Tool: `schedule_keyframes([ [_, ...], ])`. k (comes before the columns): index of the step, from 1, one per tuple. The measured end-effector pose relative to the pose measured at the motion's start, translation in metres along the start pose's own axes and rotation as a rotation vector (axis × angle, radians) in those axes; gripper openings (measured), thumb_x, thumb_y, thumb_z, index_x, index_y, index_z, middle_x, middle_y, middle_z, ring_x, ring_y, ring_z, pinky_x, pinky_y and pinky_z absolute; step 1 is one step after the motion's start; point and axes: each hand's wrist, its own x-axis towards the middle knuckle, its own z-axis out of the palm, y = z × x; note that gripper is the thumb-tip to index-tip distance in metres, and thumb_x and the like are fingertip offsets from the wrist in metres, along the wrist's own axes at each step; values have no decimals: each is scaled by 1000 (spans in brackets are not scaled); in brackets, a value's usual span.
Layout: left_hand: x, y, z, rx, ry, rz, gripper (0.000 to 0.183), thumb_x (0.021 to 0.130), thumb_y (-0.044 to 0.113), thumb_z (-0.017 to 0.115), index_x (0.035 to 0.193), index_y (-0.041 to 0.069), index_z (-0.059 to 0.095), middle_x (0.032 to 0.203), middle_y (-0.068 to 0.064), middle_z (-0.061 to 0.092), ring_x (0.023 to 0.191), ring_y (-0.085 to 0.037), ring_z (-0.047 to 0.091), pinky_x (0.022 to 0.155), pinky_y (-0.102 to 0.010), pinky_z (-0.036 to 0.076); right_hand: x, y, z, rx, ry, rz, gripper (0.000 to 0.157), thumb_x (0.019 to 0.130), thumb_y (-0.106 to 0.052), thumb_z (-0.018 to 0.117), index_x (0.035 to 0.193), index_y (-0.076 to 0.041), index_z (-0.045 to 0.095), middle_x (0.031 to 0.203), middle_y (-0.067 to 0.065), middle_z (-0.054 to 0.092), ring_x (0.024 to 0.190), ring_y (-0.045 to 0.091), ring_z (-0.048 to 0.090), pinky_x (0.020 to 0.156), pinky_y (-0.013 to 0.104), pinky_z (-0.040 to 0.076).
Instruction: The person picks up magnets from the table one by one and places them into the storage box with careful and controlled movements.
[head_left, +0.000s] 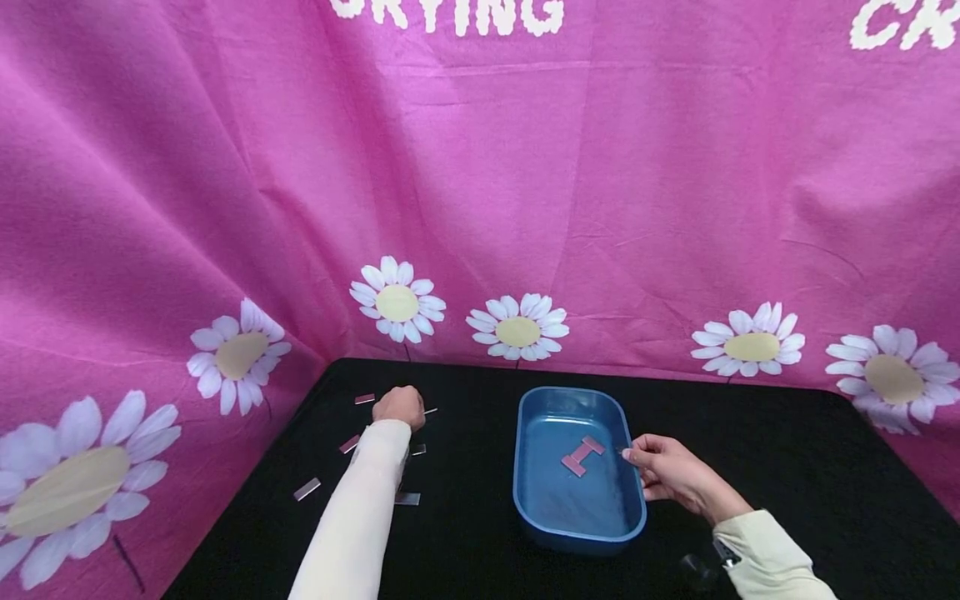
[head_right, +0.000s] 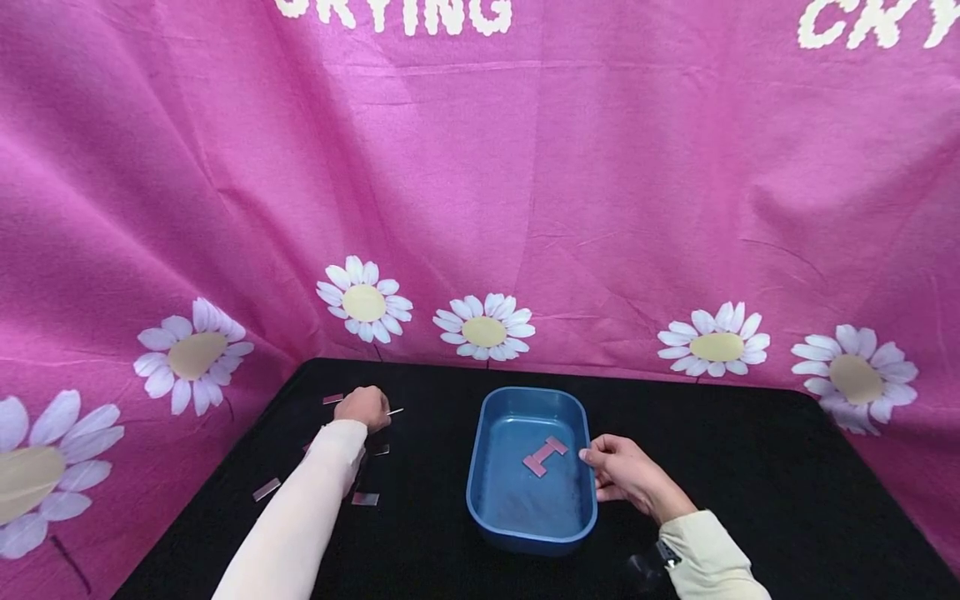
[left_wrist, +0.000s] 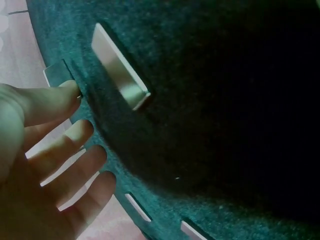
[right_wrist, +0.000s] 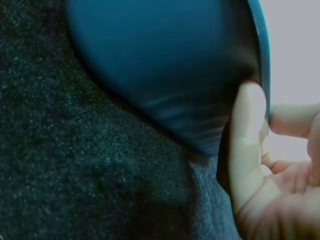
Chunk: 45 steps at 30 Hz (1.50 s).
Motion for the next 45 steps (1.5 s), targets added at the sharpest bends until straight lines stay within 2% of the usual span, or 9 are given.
schedule_keyframes([
  [3,-2,1,-4,-9,-4,12,21,80,10,66,59,14,66,71,-5,67,66,-20,56,61,-41,53,0,0,1,2,-4,-11,14,101,-22,53,101,-8,53,77,-2,58,63,7,60,60,23,56],
  [7,-3,3,-7,-25,-19,36,14,80,12,69,67,15,71,72,-2,67,69,-19,56,63,-40,52,0,-1,3,-2,15,-2,13,102,-20,52,102,-7,53,77,-1,59,63,8,61,60,24,57],
  [15,-3,12,-13,-26,-31,130,10,79,13,70,69,15,71,70,1,65,70,-17,55,62,-35,49,-1,-1,3,4,22,13,14,101,-22,53,102,-9,53,79,-1,59,64,9,61,61,24,57],
  [23,-5,25,-16,-68,-69,190,6,85,15,72,81,13,75,80,-1,70,74,-17,56,70,-37,53,-3,0,4,-1,20,-8,12,102,-19,51,101,-7,52,77,-1,58,64,9,62,61,25,58],
  [29,-3,35,-20,-62,-69,273,5,88,18,72,87,15,76,87,-1,71,77,-15,57,74,-38,52,-2,-2,4,-13,28,-4,12,102,-19,49,100,-7,52,78,-1,57,64,9,61,62,26,58],
  [33,-2,43,-26,-93,-78,288,5,89,18,71,88,15,75,88,-1,70,78,-15,56,75,-38,52,-2,-2,2,-21,30,0,14,103,-20,49,101,-7,53,78,0,58,64,9,61,62,26,58],
  [38,-2,51,-34,-118,-50,302,6,89,19,71,89,15,76,92,-1,71,82,-16,59,80,-40,53,-2,-2,3,-30,36,-19,15,103,-19,49,102,-5,52,76,-1,57,63,9,60,59,24,56],
  [45,-11,63,-47,-108,-11,350,6,87,18,73,89,14,77,99,-3,70,90,-17,59,87,-41,53,-3,-1,4,-20,19,-31,15,102,-22,51,103,-7,52,78,-1,57,65,9,60,61,25,57],
])
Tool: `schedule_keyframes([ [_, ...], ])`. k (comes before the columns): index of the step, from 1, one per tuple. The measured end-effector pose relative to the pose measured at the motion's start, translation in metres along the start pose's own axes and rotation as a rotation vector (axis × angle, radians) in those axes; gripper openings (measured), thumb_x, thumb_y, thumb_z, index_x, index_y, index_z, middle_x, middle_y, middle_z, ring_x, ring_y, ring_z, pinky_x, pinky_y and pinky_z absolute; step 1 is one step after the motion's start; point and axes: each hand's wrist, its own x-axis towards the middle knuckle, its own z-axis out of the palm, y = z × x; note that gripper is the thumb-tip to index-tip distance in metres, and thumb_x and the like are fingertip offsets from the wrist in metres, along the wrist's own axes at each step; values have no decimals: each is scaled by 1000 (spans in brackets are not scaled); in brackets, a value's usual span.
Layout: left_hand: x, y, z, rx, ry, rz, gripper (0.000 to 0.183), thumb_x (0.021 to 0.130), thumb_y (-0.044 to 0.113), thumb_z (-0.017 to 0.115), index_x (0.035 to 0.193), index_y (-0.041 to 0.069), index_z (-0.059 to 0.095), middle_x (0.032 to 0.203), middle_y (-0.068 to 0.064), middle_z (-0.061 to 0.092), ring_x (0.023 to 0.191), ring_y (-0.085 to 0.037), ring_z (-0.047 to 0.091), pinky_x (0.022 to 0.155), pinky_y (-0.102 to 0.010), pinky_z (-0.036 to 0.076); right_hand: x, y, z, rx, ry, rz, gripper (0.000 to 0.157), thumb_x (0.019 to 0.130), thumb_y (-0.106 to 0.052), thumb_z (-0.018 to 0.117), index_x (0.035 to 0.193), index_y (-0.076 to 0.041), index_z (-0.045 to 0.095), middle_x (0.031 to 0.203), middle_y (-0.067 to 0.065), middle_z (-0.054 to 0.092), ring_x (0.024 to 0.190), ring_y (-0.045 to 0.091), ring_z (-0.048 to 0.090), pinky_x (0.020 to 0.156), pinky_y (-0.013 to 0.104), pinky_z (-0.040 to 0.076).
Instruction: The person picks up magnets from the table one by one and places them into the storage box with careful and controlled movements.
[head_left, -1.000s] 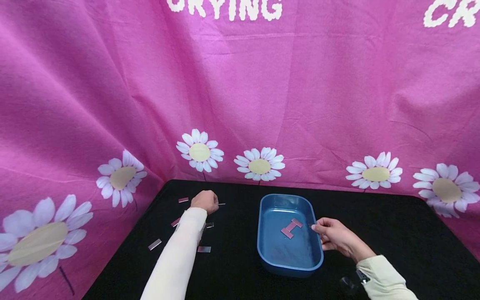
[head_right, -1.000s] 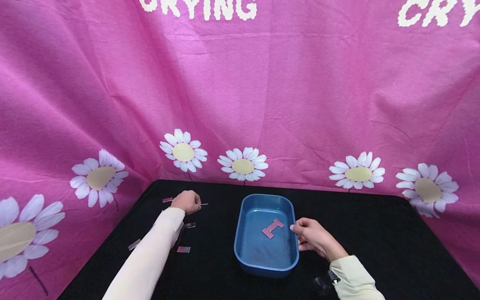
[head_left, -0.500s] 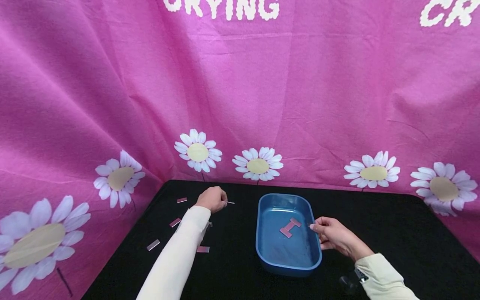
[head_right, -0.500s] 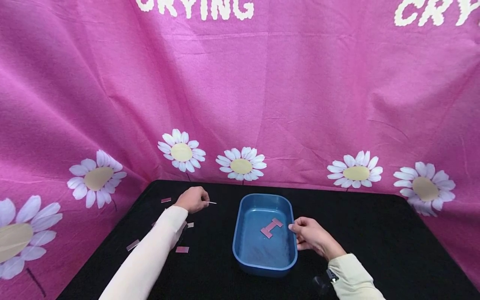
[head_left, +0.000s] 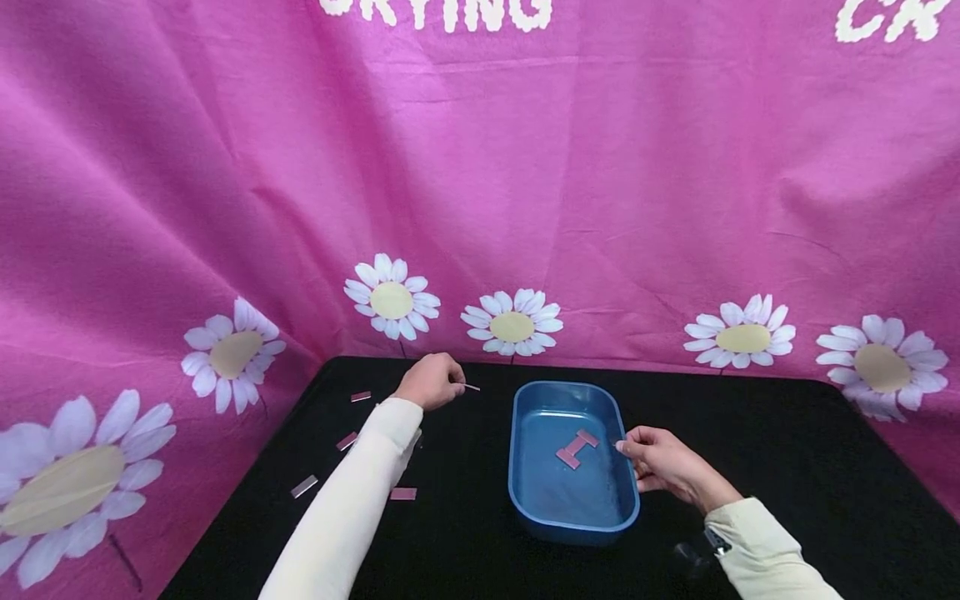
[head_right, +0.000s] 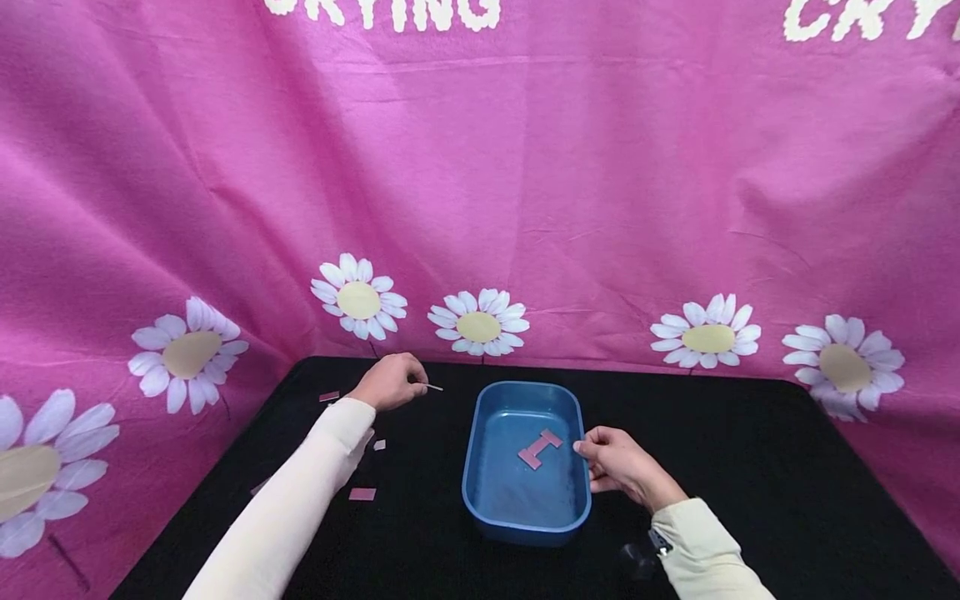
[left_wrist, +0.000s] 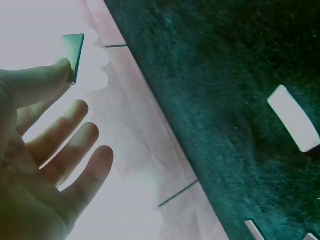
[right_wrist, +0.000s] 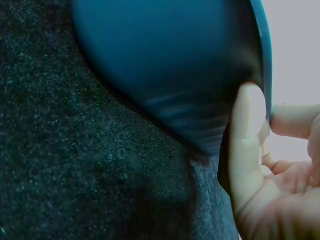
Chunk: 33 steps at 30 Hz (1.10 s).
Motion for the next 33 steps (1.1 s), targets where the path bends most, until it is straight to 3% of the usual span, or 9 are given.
schedule_keyframes([
  [16,4,39,-10,27,19,175,10,90,20,71,95,14,78,107,-2,69,104,-20,56,94,-38,51,0,-3,-2,20,0,29,13,102,-21,50,103,-8,52,79,-1,58,65,9,62,62,25,58],
  [33,8,60,1,59,-30,178,13,92,22,69,99,16,78,114,0,69,113,-19,55,101,-38,50,1,-3,-3,27,-18,39,14,104,-22,48,103,-9,52,78,-1,57,64,8,60,61,24,57],
])
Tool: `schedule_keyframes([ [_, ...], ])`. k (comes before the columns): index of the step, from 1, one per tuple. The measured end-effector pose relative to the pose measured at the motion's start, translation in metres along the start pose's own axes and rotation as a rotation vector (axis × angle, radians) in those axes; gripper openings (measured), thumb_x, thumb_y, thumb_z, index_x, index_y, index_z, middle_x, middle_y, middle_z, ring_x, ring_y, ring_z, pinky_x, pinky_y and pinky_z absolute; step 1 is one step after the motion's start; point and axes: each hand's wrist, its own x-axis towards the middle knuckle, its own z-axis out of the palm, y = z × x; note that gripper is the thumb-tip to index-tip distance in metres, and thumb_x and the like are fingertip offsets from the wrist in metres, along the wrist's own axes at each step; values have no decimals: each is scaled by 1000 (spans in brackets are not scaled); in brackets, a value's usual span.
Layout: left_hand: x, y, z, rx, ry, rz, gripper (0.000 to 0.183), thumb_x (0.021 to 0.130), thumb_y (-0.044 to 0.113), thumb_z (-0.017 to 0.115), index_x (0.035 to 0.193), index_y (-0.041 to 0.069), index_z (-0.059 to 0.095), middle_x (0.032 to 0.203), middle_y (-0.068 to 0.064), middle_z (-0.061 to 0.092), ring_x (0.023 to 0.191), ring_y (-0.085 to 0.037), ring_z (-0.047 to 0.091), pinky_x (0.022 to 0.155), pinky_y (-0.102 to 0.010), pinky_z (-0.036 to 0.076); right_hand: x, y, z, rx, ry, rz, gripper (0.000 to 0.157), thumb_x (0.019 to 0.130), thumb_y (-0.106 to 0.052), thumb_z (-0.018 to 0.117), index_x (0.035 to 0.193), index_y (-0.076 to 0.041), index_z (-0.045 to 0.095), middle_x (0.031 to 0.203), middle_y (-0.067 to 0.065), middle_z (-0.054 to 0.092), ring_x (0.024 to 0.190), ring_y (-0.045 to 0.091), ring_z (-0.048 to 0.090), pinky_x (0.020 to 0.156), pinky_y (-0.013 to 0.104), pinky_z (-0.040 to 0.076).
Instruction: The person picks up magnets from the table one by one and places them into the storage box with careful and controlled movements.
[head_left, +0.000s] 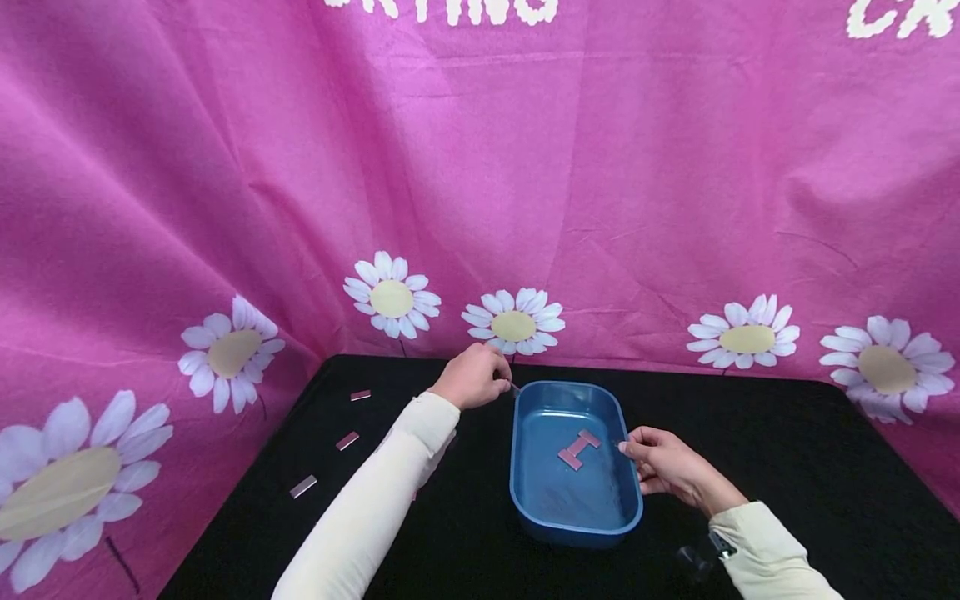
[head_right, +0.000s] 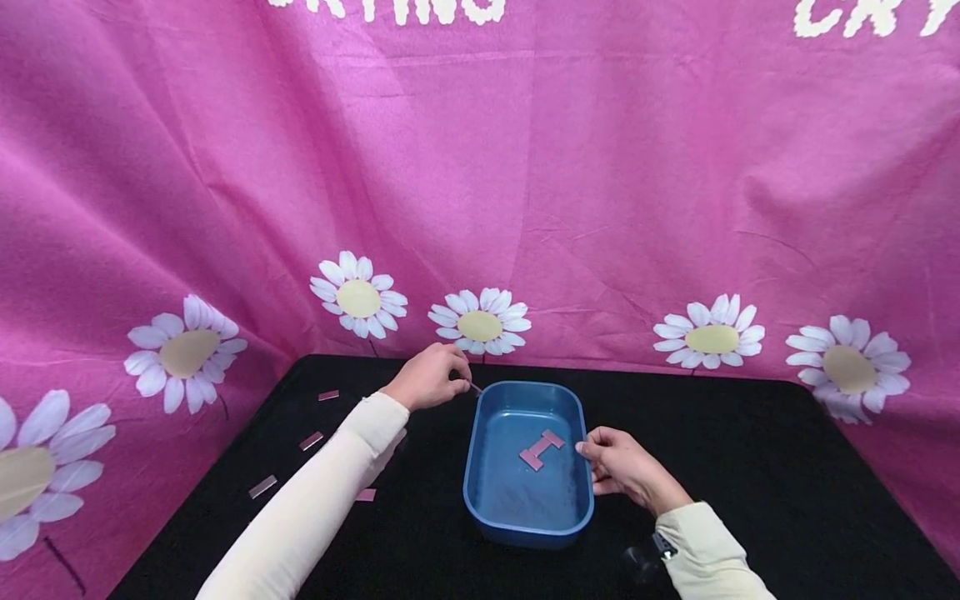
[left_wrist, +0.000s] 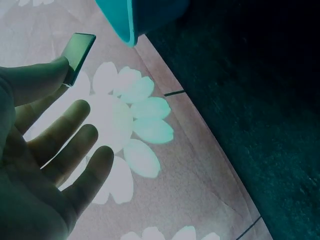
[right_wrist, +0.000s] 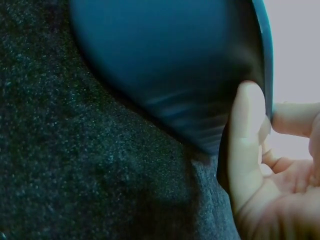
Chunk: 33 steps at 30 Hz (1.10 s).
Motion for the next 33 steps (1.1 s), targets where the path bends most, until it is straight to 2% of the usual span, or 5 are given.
schedule_keyframes([
  [9,2,12,3,12,-11,16,11,92,23,70,97,19,78,116,1,68,113,-18,54,97,-36,52,1,2,0,11,-17,-34,11,102,-21,50,100,-10,51,77,-3,56,62,7,60,60,23,57],
  [14,5,18,8,47,-11,28,12,92,25,70,97,19,78,117,1,67,112,-17,54,94,-34,53,1,3,-2,34,-29,-17,12,102,-23,51,102,-12,52,79,-2,58,64,7,62,62,23,57],
  [20,10,30,13,116,-18,77,13,91,25,69,98,19,79,112,2,69,108,-16,56,92,-32,54,1,3,-3,30,-24,-26,13,101,-24,51,103,-11,52,80,-2,59,66,8,63,62,24,58],
  [27,14,44,18,189,-39,103,12,91,25,69,97,21,79,105,4,71,103,-14,57,87,-30,53,1,2,-1,19,-22,-31,12,101,-22,52,102,-10,51,79,-2,60,65,8,64,62,25,58],
  [33,23,55,29,221,-56,117,10,89,25,71,94,24,80,99,6,73,99,-13,59,79,-29,53,-1,2,-2,12,-11,-17,13,101,-23,52,103,-11,52,80,-1,60,66,9,64,63,25,58],
])
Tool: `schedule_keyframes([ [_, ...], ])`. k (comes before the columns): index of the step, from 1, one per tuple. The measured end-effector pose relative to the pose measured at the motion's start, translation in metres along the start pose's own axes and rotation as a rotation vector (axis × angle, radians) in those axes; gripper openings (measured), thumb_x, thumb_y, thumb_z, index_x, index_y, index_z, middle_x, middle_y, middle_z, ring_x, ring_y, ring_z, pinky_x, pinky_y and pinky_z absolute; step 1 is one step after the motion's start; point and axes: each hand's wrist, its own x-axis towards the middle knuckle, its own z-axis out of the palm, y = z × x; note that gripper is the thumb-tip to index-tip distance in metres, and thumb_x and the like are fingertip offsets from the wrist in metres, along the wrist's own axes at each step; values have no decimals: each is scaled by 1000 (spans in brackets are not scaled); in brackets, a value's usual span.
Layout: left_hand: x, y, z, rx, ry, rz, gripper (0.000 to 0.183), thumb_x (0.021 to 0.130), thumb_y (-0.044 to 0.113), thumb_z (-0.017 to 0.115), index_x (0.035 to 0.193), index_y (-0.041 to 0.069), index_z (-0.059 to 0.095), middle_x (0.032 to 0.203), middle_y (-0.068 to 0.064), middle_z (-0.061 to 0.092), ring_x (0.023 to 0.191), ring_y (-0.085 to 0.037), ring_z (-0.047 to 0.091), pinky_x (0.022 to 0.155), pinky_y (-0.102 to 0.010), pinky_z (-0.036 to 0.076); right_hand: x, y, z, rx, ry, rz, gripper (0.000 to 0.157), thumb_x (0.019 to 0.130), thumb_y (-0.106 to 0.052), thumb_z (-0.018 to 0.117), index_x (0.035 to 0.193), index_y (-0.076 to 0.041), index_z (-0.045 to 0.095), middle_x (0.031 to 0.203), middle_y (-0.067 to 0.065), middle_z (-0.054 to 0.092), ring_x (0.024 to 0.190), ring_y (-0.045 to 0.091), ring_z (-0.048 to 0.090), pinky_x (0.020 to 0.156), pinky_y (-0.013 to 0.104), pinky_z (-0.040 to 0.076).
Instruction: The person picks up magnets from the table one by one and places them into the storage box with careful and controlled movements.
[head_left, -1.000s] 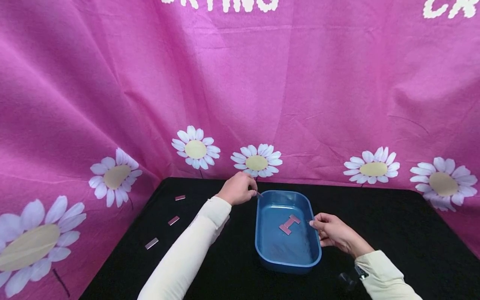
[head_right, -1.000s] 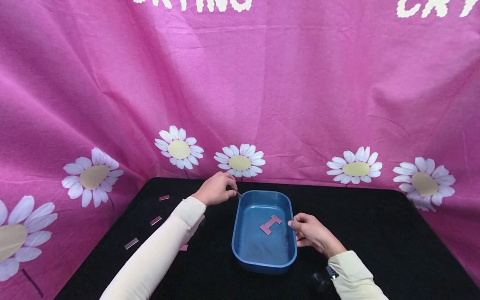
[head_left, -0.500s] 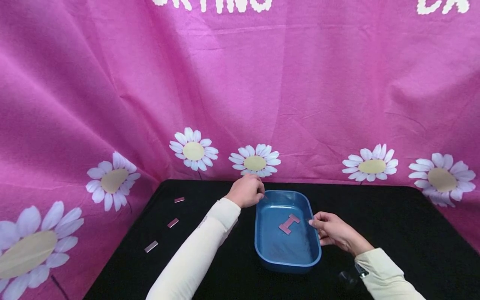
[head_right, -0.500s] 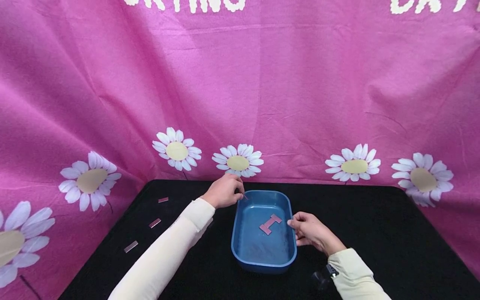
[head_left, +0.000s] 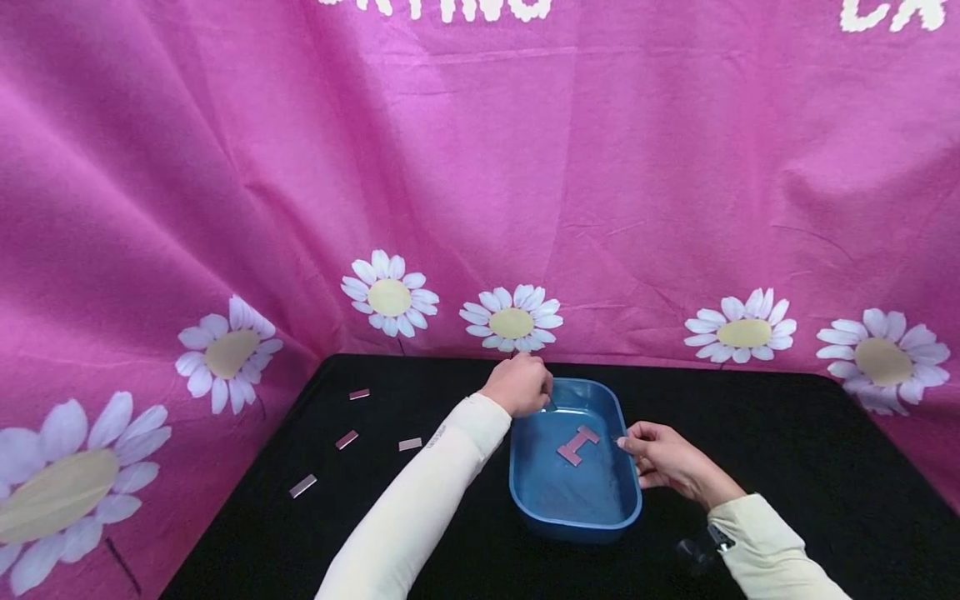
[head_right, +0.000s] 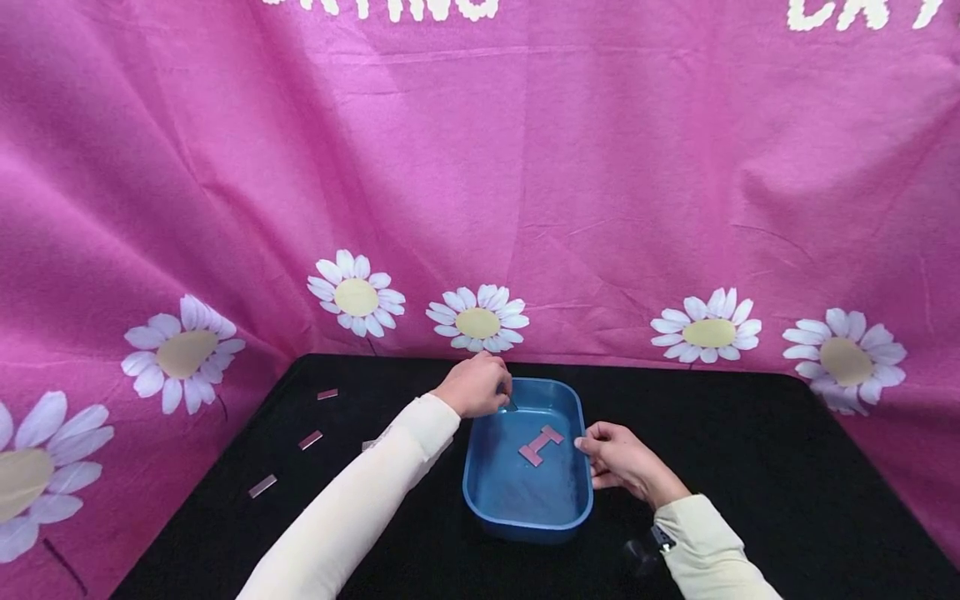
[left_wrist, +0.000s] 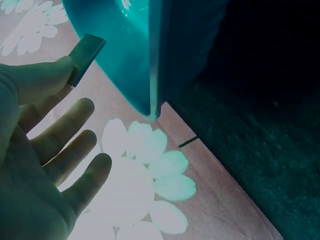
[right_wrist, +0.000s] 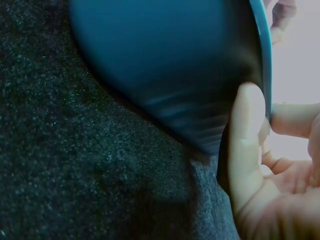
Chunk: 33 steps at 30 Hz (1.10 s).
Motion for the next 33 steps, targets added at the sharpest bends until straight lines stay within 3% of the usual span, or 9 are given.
schedule_keyframes([
  [7,8,9,9,-3,-26,7,11,90,25,70,95,24,80,99,6,73,100,-13,58,76,-29,53,-3,3,-1,0,-19,-12,12,102,-21,51,101,-10,51,78,-2,58,64,7,62,62,24,58],
  [14,11,15,8,4,-36,0,11,87,23,69,89,26,80,95,9,74,95,-11,60,68,-26,52,-2,0,0,-4,5,2,13,101,-23,52,102,-10,52,79,-2,58,65,9,63,62,24,58],
  [20,18,18,13,-15,-82,-32,10,88,24,69,84,25,78,90,9,72,94,-11,59,64,-27,50,-1,1,-1,-4,2,-4,12,101,-23,52,102,-11,52,79,-2,59,65,8,63,62,24,58],
  [25,23,18,18,-41,-106,-68,18,87,22,69,69,24,70,72,11,64,78,-8,54,54,-25,43,0,1,-1,-7,-2,-11,12,101,-23,52,102,-10,52,79,-2,58,64,8,62,62,24,57],
  [33,23,17,17,-95,-106,-92,25,88,25,69,64,21,66,58,10,51,63,-6,48,49,-24,39,-1,-2,-2,-16,-9,-10,14,101,-24,52,103,-11,52,80,-2,58,65,8,61,62,23,56],
])
